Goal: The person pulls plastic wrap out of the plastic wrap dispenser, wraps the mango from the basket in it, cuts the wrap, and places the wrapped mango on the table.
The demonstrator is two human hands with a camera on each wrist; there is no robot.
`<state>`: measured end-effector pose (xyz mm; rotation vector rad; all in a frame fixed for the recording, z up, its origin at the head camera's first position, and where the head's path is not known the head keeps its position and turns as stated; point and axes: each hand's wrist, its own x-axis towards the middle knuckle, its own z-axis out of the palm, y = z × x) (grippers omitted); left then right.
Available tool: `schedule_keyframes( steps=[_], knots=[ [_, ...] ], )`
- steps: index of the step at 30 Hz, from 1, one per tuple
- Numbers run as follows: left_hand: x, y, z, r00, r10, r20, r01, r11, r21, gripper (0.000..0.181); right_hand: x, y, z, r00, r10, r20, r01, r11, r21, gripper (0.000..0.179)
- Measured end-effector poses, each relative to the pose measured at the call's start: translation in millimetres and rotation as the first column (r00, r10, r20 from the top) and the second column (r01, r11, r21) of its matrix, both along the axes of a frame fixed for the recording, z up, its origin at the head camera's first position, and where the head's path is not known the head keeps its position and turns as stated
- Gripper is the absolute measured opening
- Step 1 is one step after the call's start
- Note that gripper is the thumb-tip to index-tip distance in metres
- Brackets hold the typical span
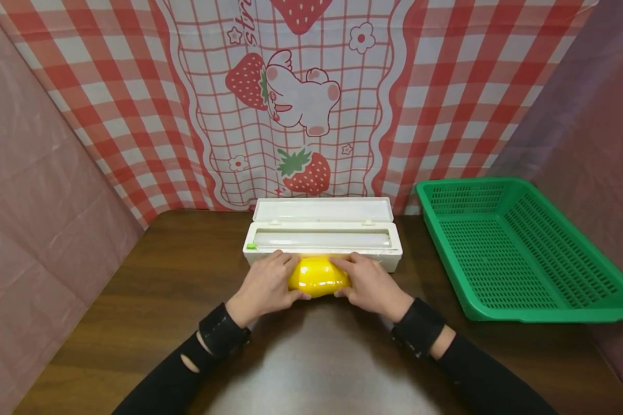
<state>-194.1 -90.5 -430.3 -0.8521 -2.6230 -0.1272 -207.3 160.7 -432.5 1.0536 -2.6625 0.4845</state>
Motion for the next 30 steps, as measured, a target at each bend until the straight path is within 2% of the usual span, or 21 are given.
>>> schedule_keyframes(
  steps=[15,24,30],
  knots=[
    [-4.7,-0.7,-1.1,0.993,0.01,0.114,-0.01,1.0,0.001,0.069,-2.3,0,-2.0,0.998,0.011,0.056,-0.011,1.0,0.0,0.069],
    [-6.9,-0.6,-3.2,0.986,-0.004,0.165,-0.01,0.997,0.082,0.068,-8.8,2,-2.7,0.997,0.047,0.057,-0.047,0.999,-0.002,0.062],
    [-10.8,-1.8,-3.8,0.972,0.009,0.234,-0.037,0.993,0.113,0.066,-12.5,4,-4.3,0.994,0.053,0.099,-0.053,0.999,-0.002,0.058]
  ],
)
